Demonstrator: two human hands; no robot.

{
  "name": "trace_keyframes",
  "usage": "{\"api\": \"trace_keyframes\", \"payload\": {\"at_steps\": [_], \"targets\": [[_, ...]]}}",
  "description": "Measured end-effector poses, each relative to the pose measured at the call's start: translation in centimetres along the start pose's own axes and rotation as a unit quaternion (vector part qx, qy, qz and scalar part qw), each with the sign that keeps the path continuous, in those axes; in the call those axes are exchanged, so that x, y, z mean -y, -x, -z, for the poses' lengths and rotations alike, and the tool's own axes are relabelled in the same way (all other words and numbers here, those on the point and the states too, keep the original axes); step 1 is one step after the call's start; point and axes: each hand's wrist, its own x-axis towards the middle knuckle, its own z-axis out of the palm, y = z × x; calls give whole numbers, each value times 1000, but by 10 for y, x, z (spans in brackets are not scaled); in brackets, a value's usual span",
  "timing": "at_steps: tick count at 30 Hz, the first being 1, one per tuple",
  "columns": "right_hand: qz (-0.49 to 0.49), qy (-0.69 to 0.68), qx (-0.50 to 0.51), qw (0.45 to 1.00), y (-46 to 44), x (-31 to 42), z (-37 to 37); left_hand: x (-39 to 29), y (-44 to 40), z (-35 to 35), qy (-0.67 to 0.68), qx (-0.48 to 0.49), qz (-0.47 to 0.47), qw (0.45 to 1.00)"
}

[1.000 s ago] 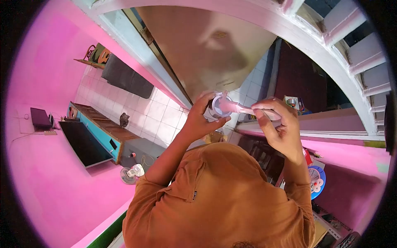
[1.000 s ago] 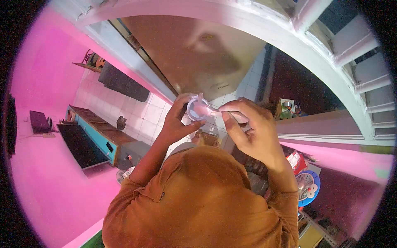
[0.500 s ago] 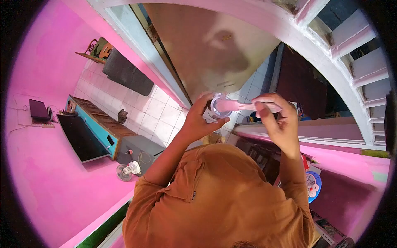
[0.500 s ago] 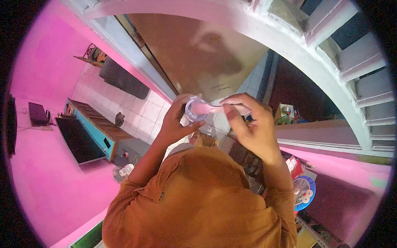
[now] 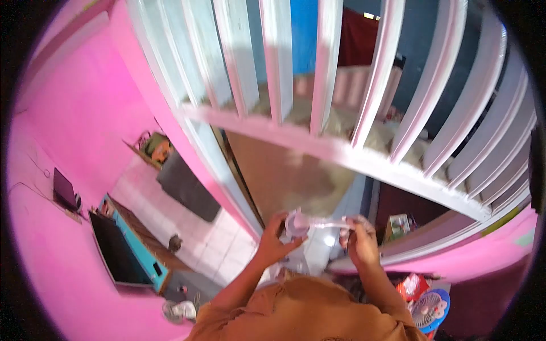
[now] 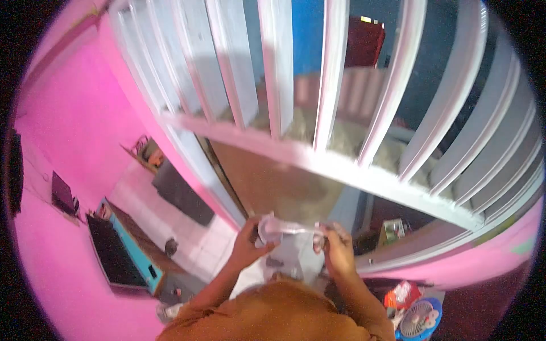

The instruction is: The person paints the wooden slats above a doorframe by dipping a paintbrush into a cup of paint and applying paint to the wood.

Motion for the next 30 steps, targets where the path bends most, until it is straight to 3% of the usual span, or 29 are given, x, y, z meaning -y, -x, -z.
{"api": "trace_keyframes", "payload": {"at_steps": [2,10,19,30], "targets": [[-4,-27,-4,1000,-3,-3,-2,-11,-2,3,-38,14,36,999],[-24,-124,-12,992,-3,-2,-5,-32,-8,-1,-40,22,-28,999],[25,-96,20,995,3,10,-15,-55,-12,2,-82,-5,0,997],[134,-48,70,987,21,30,-46,-83,-11,11,-49,-19,-50,997]]}}
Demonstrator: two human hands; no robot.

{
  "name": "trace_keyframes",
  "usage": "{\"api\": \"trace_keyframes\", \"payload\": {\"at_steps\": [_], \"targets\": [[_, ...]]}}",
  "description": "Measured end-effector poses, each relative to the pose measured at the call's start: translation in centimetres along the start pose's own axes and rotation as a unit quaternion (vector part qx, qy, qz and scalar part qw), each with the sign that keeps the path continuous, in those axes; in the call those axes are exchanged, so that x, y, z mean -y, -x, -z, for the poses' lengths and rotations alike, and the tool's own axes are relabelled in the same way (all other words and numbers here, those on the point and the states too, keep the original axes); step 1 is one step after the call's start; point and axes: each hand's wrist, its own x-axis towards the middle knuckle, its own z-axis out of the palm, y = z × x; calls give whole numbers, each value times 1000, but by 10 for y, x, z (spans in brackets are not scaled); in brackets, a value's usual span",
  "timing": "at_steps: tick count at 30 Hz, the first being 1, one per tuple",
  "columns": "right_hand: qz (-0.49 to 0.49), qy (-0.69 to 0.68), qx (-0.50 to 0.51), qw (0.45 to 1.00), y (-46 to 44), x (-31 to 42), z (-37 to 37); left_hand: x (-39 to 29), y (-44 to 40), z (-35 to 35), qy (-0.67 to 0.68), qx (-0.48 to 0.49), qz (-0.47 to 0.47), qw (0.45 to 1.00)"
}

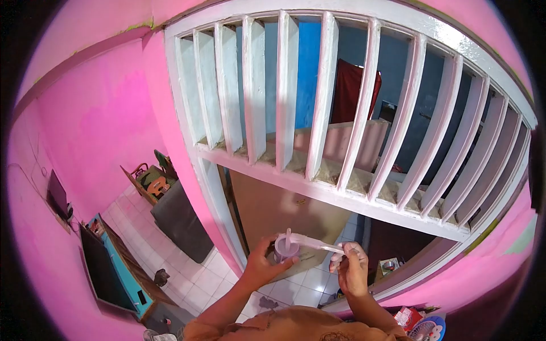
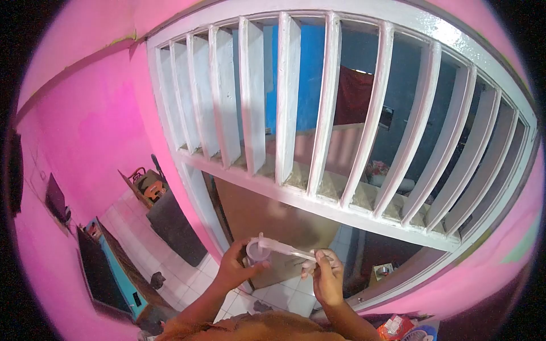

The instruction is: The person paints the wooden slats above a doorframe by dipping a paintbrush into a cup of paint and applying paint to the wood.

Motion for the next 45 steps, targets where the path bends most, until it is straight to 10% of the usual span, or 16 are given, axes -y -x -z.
{"api": "trace_keyframes", "payload": {"at_steps": [26,32,38,45], "targets": [[375,204,91,900,-90,180,-196,-150,-87,53,49,22,-75,996],[541,260,157,784,-127,201,-234,-139,-73,61,87,23,-60,994],[714,490,86,493,-148,210,-242,-117,-54,77,46,11,-36,998],[730,489,101,466,-140,220,-246,-100,-29,81,39,-16,-15,999]]}}
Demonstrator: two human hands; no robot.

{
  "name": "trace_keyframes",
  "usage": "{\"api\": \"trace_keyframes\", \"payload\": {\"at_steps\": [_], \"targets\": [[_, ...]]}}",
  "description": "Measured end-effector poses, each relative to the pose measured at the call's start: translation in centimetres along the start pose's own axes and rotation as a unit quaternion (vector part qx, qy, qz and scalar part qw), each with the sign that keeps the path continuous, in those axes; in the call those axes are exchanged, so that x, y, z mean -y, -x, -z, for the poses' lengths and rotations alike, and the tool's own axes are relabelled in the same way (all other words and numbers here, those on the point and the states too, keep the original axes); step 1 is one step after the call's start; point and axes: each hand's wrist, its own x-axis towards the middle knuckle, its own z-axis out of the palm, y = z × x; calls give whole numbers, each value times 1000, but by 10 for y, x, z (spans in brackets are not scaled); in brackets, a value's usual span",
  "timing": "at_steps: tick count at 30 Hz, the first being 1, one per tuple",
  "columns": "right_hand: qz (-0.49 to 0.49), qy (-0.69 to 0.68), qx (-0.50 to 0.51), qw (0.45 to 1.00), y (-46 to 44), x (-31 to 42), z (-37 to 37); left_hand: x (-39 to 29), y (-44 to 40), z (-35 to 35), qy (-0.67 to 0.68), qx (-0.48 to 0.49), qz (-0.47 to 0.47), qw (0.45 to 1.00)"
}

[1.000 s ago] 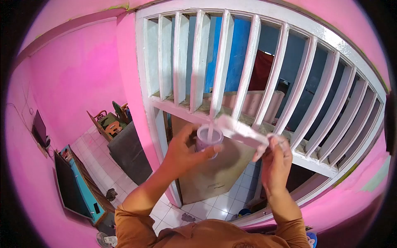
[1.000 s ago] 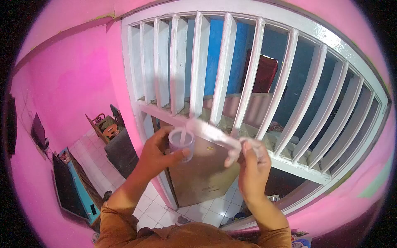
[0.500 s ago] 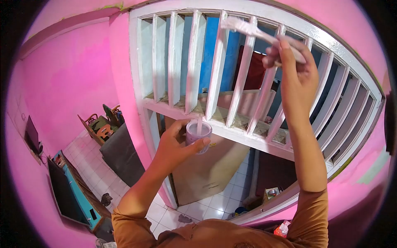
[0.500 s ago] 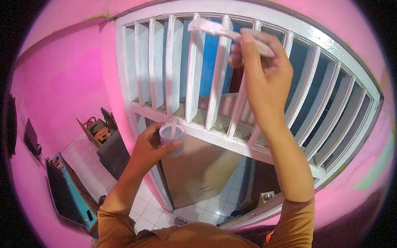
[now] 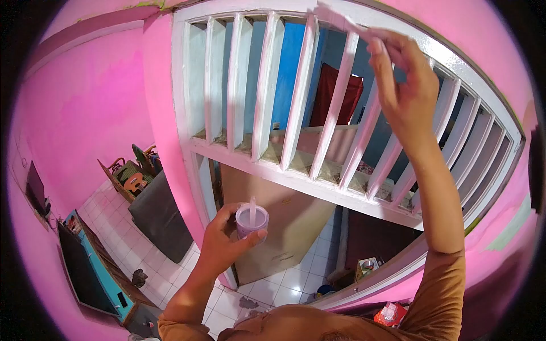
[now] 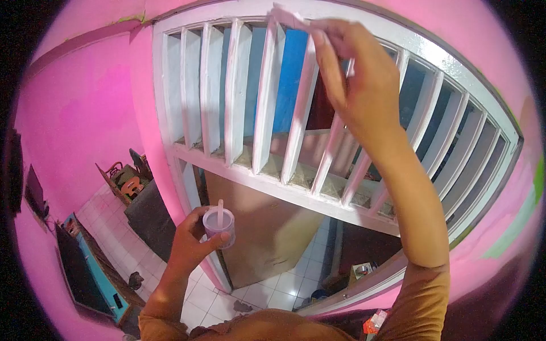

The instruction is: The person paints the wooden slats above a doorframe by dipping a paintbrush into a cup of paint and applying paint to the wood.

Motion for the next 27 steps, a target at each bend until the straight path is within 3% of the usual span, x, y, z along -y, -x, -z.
{"api": "trace_keyframes", "payload": {"at_steps": [5,8,9,11,12,15,17,18,25,27], "targets": [[58,24,31,998,7,-9,-8,11,11,-2,9,3,19,1000],[25,25,167,985,23,16,10,21,18,-1,11,-1,10,1000],[27,26,166,986,19,12,9,22,21,-1,10,-5,17,1000],[152,21,46,987,7,-1,3,25,24,-1,7,-9,26,1000],[151,21,45,987,0,-4,3,29,24,-1,12,-3,19,1000],[132,91,97,982,-9,-4,6,29,27,-4,18,5,21,1000],[129,132,193,964,2,7,12,28,30,-4,20,7,29,999],[115,102,211,965,9,13,14,28,32,-5,23,-4,24,999],[157,109,139,972,-13,0,7,33,37,-3,31,5,34,999],[150,97,166,970,-7,5,10,34,38,-5,26,5,35,999]]}}
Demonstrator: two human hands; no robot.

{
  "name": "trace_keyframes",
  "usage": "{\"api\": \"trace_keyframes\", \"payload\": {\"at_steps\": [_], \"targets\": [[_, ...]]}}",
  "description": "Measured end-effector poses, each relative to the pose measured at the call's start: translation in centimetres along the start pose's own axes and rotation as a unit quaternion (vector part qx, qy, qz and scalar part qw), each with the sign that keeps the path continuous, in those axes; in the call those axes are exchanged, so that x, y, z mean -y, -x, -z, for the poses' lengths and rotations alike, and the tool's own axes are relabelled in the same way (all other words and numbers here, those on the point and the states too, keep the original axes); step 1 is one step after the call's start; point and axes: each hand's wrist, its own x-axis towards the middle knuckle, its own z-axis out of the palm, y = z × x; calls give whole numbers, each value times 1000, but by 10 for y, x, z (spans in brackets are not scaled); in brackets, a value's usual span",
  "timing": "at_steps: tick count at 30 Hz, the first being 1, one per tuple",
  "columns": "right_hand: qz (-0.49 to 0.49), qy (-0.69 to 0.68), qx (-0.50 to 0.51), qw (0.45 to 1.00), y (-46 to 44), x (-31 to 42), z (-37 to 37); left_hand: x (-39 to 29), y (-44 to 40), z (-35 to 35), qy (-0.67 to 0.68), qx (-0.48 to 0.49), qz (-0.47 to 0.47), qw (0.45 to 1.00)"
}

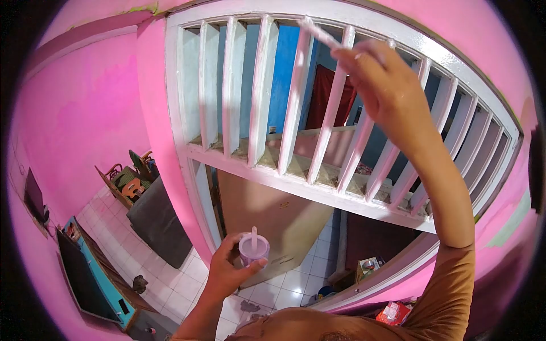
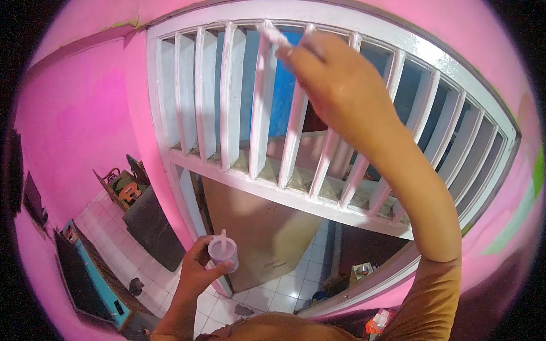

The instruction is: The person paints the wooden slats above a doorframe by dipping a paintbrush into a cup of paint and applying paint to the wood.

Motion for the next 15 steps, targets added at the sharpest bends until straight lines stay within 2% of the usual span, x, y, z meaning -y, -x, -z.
{"api": "trace_keyframes", "payload": {"at_steps": [2,3,6,10,12,14,15], "targets": [[11,2,87,996,13,13,1,4,3,1,-1,0,1,1000],[36,-6,100,994,18,18,3,6,5,2,-4,-1,2,1000],[11,-27,84,996,14,26,13,9,6,4,-6,-6,2,1000],[29,46,11,998,-16,-1,10,13,8,4,4,-3,5,1000],[37,36,17,999,-11,-3,4,13,8,3,6,-1,8,1000],[50,41,117,991,3,17,6,14,9,3,11,2,10,1000],[50,21,130,990,13,29,5,14,10,3,11,-4,8,1000]]}}
